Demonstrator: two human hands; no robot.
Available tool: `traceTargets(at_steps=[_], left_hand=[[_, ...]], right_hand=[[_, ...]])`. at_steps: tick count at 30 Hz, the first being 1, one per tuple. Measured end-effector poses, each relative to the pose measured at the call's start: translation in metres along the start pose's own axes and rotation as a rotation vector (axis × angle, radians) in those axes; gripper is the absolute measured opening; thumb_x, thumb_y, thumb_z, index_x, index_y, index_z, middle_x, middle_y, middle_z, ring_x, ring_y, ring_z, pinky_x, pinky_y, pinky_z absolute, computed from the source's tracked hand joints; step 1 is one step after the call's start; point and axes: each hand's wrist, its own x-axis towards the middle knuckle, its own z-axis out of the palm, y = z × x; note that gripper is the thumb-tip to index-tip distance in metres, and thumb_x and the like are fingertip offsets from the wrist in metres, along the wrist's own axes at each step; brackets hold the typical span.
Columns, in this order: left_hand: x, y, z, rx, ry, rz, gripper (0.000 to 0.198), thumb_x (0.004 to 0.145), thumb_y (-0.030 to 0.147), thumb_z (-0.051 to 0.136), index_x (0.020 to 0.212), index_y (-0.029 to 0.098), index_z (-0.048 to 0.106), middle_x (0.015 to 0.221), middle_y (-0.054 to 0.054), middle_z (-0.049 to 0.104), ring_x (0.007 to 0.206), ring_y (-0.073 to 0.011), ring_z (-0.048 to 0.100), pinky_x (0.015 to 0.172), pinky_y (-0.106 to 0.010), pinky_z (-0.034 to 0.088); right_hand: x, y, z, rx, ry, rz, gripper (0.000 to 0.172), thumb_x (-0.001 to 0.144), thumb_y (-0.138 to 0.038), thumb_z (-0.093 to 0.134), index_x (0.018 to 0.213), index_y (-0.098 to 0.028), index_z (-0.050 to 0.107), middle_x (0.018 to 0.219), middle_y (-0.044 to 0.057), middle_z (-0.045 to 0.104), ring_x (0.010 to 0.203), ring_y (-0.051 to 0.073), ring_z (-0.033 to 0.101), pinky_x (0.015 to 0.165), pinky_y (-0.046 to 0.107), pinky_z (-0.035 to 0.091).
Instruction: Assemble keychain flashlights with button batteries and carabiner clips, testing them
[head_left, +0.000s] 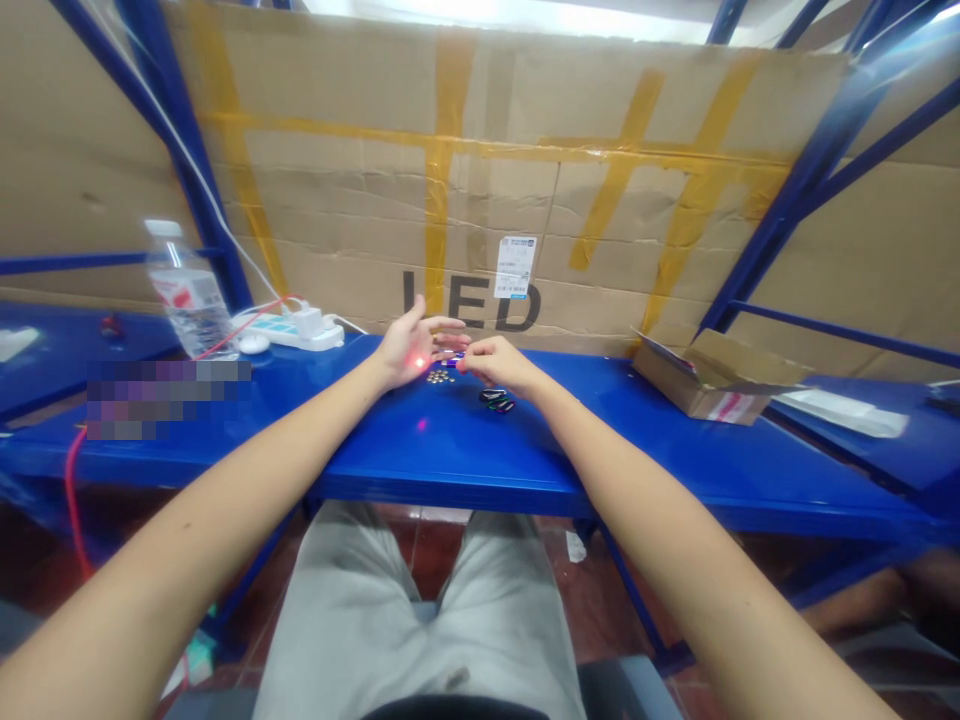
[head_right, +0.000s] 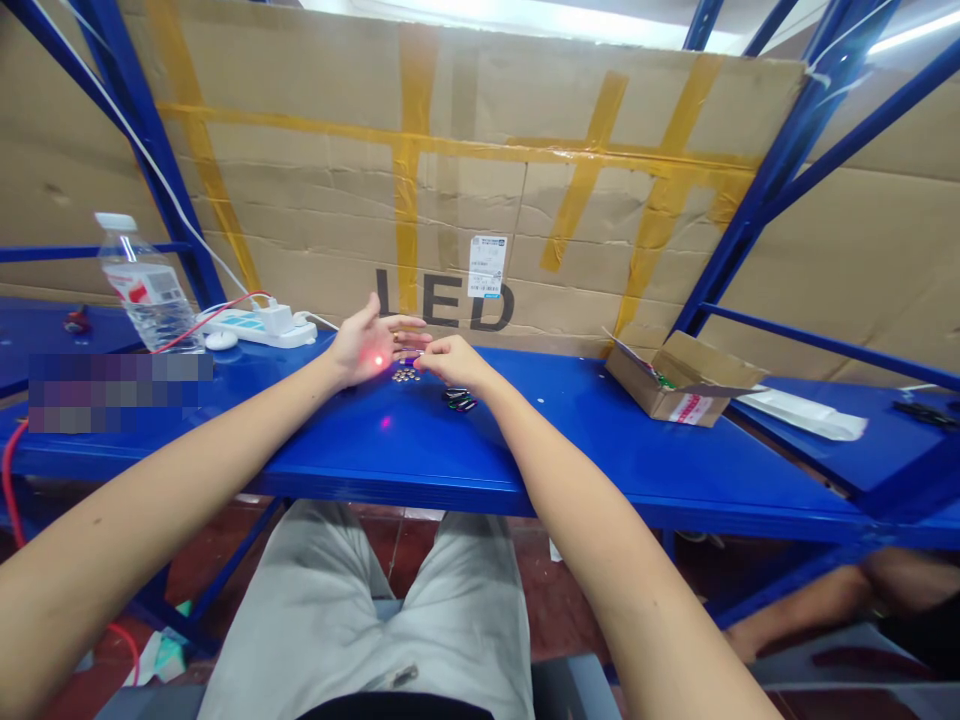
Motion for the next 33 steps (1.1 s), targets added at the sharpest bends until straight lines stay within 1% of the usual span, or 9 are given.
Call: traceTargets(at_steps=[9,13,15,17,20,24,27,30,33], left_hand=[[-0.004,0.004,0.006,0.095,0.039,0.024,0.086,0.082,0.086,0.034,0.116,0.015,0.069,0.111,-0.018,0.074,0.113,-0.0367,0.064,0.092,-0.049,0.051],[0.0,0.001,0.003,0.17,0.082,0.063,0.078,0.083,0.083,0.042,0.11,0.016,0.07,0.108,-0.017,0.074,0.11,-0.0343,0.065,0.09,-0.046,0.052],[0.002,-0.001,0.0,0.29,0.127,0.095,0.066,0.082,0.075,0.054,0.106,0.016,0.071,0.104,-0.015,0.075,0.104,-0.0315,0.067,0.087,-0.044,0.052],[0.003,-0.004,-0.002,0.488,0.152,0.134,0.049,0.079,0.062,0.069,0.098,0.017,0.073,0.096,-0.012,0.076,0.096,-0.0281,0.068,0.084,-0.041,0.052],[0.002,-0.007,-0.003,0.725,0.128,0.168,0.03,0.075,0.045,0.077,0.087,0.017,0.074,0.086,-0.008,0.075,0.085,-0.0245,0.068,0.082,-0.04,0.052],[0.003,-0.009,-0.008,0.74,0.108,0.187,0.028,0.072,0.037,0.078,0.088,0.015,0.075,0.089,-0.009,0.076,0.086,-0.024,0.069,0.085,-0.041,0.052],[0.007,-0.012,-0.018,0.744,0.122,0.184,0.029,0.068,0.035,0.081,0.088,0.016,0.075,0.09,-0.009,0.076,0.087,-0.024,0.069,0.086,-0.041,0.052],[0.012,-0.018,-0.034,0.805,0.182,0.16,0.021,0.067,0.03,0.079,0.083,0.017,0.076,0.086,-0.008,0.076,0.084,-0.0239,0.068,0.086,-0.041,0.051],[0.018,-0.025,-0.049,0.912,0.254,0.137,0.012,0.067,0.026,0.076,0.076,0.02,0.077,0.082,-0.007,0.075,0.083,-0.0255,0.068,0.085,-0.042,0.05]], right_hand=[[0.0,0.0,-0.001,0.047,-0.019,0.037,0.016,0.076,-0.022,0.068,0.064,-0.016,0.061,0.049,-0.005,0.046,0.045,0.006,0.035,0.044,0.022,0.027],[0.001,-0.001,-0.003,0.067,0.029,0.074,0.015,0.078,-0.019,0.065,0.065,-0.016,0.06,0.049,-0.005,0.044,0.046,0.007,0.034,0.044,0.022,0.026],[0.002,0.0,-0.004,0.089,0.048,0.083,0.015,0.078,-0.015,0.063,0.063,-0.016,0.059,0.049,-0.005,0.043,0.046,0.007,0.035,0.045,0.022,0.027],[0.004,0.003,-0.005,0.125,0.053,0.095,0.012,0.076,-0.01,0.06,0.065,-0.014,0.06,0.051,-0.004,0.045,0.047,0.007,0.037,0.046,0.022,0.029],[0.007,0.008,-0.007,0.161,0.06,0.092,0.012,0.074,-0.004,0.058,0.079,-0.011,0.066,0.058,-0.001,0.056,0.05,0.007,0.042,0.049,0.022,0.033],[0.011,0.014,-0.01,0.142,0.112,0.051,0.02,0.076,-0.005,0.064,0.096,-0.009,0.068,0.063,0.001,0.064,0.053,0.008,0.049,0.051,0.022,0.039],[0.016,0.019,-0.012,0.064,0.117,0.048,0.023,0.079,-0.007,0.067,0.102,-0.009,0.066,0.068,0.003,0.068,0.055,0.01,0.055,0.054,0.022,0.043],[0.024,0.026,-0.012,-0.135,0.141,0.049,0.015,0.082,-0.003,0.06,0.093,-0.01,0.068,0.069,0.004,0.069,0.058,0.011,0.059,0.058,0.023,0.046],[0.032,0.033,-0.013,-0.373,0.167,0.038,0.021,0.082,0.0,0.054,0.085,-0.012,0.071,0.072,0.005,0.07,0.062,0.013,0.062,0.066,0.025,0.049]])
